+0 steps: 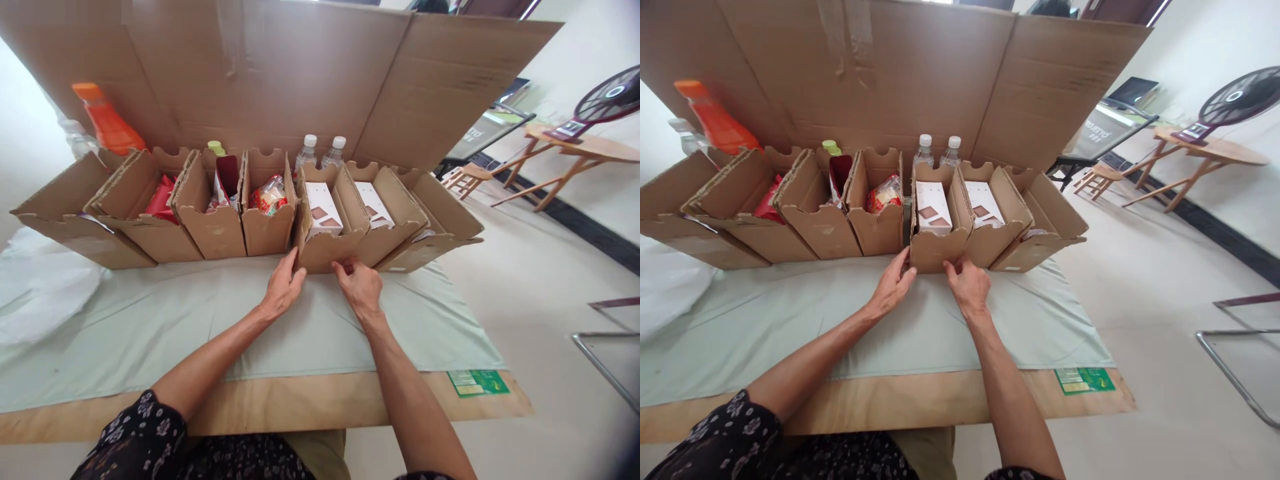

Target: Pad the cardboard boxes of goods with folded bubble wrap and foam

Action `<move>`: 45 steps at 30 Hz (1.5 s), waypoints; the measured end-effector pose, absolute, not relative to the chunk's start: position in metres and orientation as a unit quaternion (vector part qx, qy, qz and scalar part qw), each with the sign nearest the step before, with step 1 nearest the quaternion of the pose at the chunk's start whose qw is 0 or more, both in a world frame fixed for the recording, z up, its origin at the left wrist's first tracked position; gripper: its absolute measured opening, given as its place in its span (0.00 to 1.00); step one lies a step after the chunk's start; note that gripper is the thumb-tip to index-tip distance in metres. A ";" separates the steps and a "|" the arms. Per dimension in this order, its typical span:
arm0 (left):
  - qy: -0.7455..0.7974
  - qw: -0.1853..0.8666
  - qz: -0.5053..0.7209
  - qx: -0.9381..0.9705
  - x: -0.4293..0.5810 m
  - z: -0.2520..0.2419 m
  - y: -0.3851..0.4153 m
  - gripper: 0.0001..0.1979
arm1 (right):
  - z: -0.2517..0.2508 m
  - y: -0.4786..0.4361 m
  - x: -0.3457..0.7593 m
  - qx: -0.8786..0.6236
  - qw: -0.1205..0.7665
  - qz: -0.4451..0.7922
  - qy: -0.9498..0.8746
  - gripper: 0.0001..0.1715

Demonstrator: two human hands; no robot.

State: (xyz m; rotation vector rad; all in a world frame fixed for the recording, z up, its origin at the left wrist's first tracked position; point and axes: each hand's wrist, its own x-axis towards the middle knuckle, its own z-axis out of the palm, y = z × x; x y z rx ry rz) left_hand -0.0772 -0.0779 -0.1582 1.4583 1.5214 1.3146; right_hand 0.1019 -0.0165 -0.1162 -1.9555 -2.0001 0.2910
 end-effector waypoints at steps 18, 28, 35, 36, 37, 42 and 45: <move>0.683 0.209 0.447 0.539 -0.080 -0.152 -0.044 0.24 | -0.114 -0.009 0.110 -0.629 0.227 0.113 -0.735 0.18; 0.608 0.207 0.414 0.645 -0.124 -0.157 -0.214 0.15 | -0.037 -0.037 0.005 -0.349 0.341 0.045 -0.872 0.28; 0.680 0.195 0.466 0.531 -0.162 -0.156 -0.294 0.11 | -0.024 -0.031 -0.042 -0.374 0.169 -0.002 -0.912 0.15; 0.685 0.196 0.473 0.519 -0.166 -0.154 -0.297 0.11 | -0.025 -0.043 -0.033 -0.363 0.182 -0.001 -0.914 0.15; 0.688 0.197 0.478 0.509 -0.169 -0.151 -0.297 0.11 | -0.027 -0.058 -0.018 -0.347 0.201 0.005 -0.916 0.15; 0.688 0.184 0.503 0.489 -0.169 -0.135 -0.288 0.12 | -0.032 -0.141 0.099 -0.268 0.264 0.111 -0.920 0.14; 0.683 0.193 0.503 0.494 -0.159 -0.132 -0.280 0.16 | -0.030 -0.171 0.176 -0.352 0.329 0.102 -0.871 0.11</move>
